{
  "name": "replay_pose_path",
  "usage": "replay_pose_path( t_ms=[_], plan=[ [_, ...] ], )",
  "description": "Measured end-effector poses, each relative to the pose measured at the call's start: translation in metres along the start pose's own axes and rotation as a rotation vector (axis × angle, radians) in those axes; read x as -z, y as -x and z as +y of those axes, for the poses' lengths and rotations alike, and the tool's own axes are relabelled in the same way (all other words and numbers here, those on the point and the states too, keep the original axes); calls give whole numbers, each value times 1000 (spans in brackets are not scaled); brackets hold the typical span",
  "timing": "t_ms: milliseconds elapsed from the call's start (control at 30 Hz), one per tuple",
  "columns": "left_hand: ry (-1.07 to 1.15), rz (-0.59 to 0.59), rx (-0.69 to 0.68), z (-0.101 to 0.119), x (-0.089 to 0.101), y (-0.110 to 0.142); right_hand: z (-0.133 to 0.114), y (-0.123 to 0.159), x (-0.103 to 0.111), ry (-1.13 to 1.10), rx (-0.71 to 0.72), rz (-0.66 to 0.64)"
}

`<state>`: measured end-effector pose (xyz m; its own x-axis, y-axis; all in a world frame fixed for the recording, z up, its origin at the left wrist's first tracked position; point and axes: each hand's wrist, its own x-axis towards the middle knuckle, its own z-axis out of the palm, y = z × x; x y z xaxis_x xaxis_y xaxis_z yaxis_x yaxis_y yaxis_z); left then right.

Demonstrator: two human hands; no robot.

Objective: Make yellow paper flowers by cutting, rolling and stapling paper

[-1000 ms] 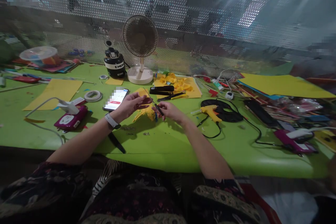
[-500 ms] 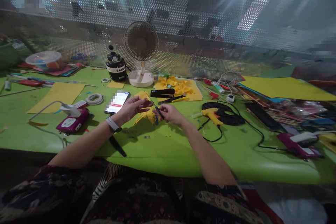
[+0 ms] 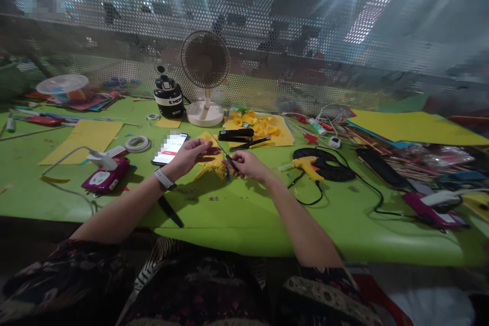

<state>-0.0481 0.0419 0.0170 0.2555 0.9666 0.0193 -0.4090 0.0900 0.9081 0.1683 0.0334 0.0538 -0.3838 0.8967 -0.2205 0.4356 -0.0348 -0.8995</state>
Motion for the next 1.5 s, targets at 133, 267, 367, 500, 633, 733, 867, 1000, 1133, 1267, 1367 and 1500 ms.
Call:
replay_pose_path(
  t_ms=[133,267,367,500,633,733,867,1000,1133,1267,1367,1500],
  plan=[
    [-42,-20,17,-1,0,0,1,-1,0,18,10,-11],
    [-56,-20,18,-3,4,-2,0,0,1,22,4,4],
    [-34,8,17,-4,4,-3,-1,0,1,28,-9,13],
    [-19,68,11,0,1,-3,-1,0,2,55,-13,0],
    [-55,81,-5,1,1,-3,0,0,3,40,-13,2],
    [-88,35,2,0,2,-3,1,-1,3,7,-13,-11],
    [-95,1,9,-1,3,-4,2,-1,2,-6,20,-10],
    [-62,20,3,-1,2,-3,2,-1,2,-10,35,11],
    [-51,58,-2,2,1,-2,4,-2,1,-15,22,11],
    [-44,38,0,3,0,-1,5,-2,-2,-47,5,11],
    [-45,23,4,1,-1,-2,3,-1,-3,-48,2,23],
    [-43,24,0,0,-1,-2,1,0,-3,-52,16,33]
  ],
)
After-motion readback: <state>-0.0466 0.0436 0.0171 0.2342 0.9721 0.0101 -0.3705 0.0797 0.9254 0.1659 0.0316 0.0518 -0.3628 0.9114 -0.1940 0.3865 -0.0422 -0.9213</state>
